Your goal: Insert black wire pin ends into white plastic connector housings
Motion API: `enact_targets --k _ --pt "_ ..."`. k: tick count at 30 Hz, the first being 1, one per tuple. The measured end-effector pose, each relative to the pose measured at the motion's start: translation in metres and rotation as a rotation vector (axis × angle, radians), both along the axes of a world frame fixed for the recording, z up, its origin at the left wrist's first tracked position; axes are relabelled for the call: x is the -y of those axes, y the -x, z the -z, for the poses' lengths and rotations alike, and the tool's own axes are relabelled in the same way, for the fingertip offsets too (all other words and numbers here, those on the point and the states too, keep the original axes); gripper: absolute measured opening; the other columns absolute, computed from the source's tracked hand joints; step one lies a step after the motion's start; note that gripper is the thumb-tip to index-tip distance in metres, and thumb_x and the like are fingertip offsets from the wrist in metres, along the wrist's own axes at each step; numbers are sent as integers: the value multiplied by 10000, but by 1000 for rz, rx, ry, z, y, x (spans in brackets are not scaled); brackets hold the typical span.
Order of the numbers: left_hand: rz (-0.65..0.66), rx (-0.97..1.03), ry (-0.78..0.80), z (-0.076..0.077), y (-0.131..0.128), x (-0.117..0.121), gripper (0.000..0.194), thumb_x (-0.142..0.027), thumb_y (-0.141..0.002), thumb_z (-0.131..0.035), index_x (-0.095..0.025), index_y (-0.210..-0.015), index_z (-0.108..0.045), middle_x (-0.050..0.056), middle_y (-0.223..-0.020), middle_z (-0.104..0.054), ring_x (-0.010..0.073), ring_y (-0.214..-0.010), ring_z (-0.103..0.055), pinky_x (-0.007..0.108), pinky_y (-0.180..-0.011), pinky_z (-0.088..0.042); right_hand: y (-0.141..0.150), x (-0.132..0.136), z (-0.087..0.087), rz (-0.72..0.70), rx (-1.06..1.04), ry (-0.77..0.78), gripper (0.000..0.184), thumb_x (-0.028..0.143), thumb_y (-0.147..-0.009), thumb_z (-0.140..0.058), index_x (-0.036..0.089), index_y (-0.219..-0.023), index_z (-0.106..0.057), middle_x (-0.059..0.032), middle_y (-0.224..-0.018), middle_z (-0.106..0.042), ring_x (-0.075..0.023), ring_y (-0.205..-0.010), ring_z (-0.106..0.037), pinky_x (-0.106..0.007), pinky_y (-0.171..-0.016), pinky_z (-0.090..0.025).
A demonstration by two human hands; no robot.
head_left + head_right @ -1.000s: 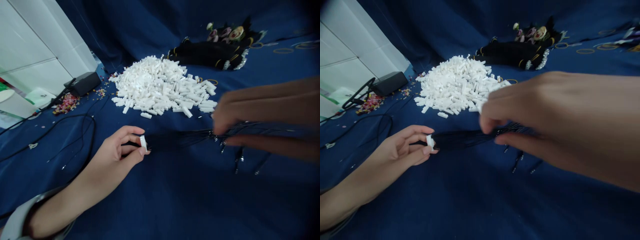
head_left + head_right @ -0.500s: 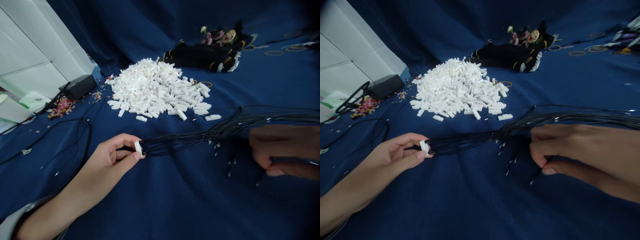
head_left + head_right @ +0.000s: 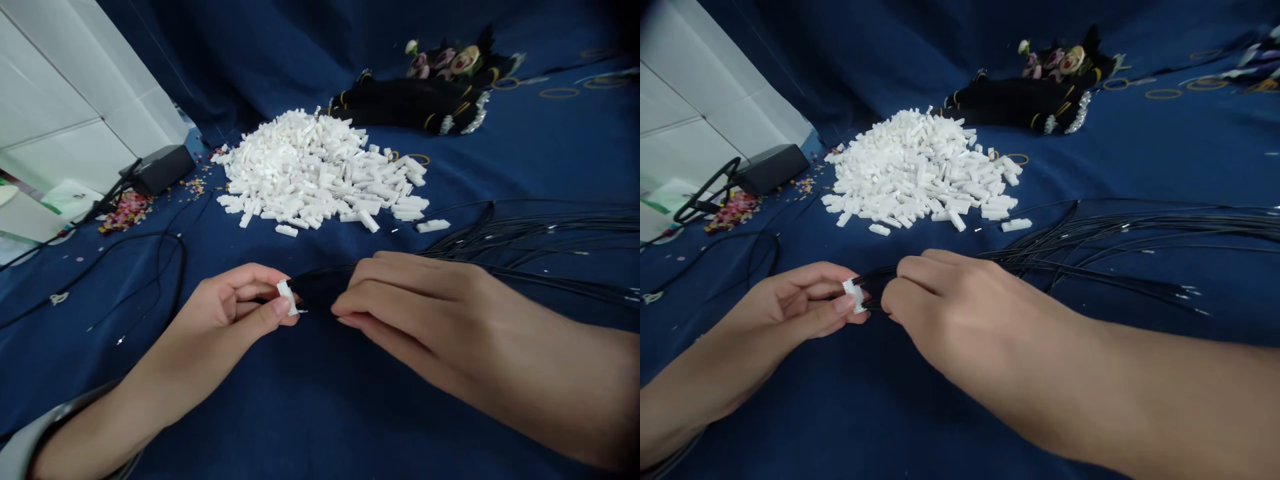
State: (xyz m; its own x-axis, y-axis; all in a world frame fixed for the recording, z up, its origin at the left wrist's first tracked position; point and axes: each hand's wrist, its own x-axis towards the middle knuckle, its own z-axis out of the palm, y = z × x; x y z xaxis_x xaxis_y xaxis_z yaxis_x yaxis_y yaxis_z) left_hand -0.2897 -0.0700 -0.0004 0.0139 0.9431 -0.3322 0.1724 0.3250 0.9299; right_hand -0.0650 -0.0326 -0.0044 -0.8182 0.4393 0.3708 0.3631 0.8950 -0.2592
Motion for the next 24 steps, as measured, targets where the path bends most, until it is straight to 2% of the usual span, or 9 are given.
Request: enact_targets --k 2,4,8,15,24 --pt "13 10 2 1 0 0 138 -255 -815 -771 -254 -938 -708 -54 -795 -781 80 -770 -727 108 -686 -528 9 -4 5 -53 -27 57 243 37 -921 -449 99 -1005 -669 -65 -925 -611 -123 -749 -548 -260 -628 -485" --pt "10 21 1 1 1 -1 136 -259 -814 -773 -254 -932 -706 -54 -793 -782 84 -779 -730 118 -719 -537 11 -7 10 -23 -77 80 220 59 -937 -455 91 -989 -666 -63 -907 -604 -127 -759 -541 -279 -647 -478" --pt "4 14 -1 1 1 -3 106 -265 -815 -770 -244 -896 -706 -46 -782 -783 92 -761 -736 126 -712 -544 6 -6 17 18 -135 94 205 119 -968 -454 128 -927 -655 -34 -873 -585 -91 -746 -524 -245 -636 -451" --pt "21 -23 4 2 2 -2 117 -286 -814 -769 -266 -912 -707 -62 -799 -790 82 -781 -734 102 -712 -531 9 -8 23 21 -160 12 217 144 -972 -444 135 -897 -648 -27 -848 -575 -91 -721 -534 -236 -601 -440" --pt "17 -37 -21 1 1 1 100 -289 -823 -757 -270 -913 -720 -58 -782 -789 85 -755 -724 107 -686 -527 9 -9 24 15 -122 15 244 161 -979 -424 136 -883 -647 -32 -835 -591 -103 -697 -533 -245 -581 -446"
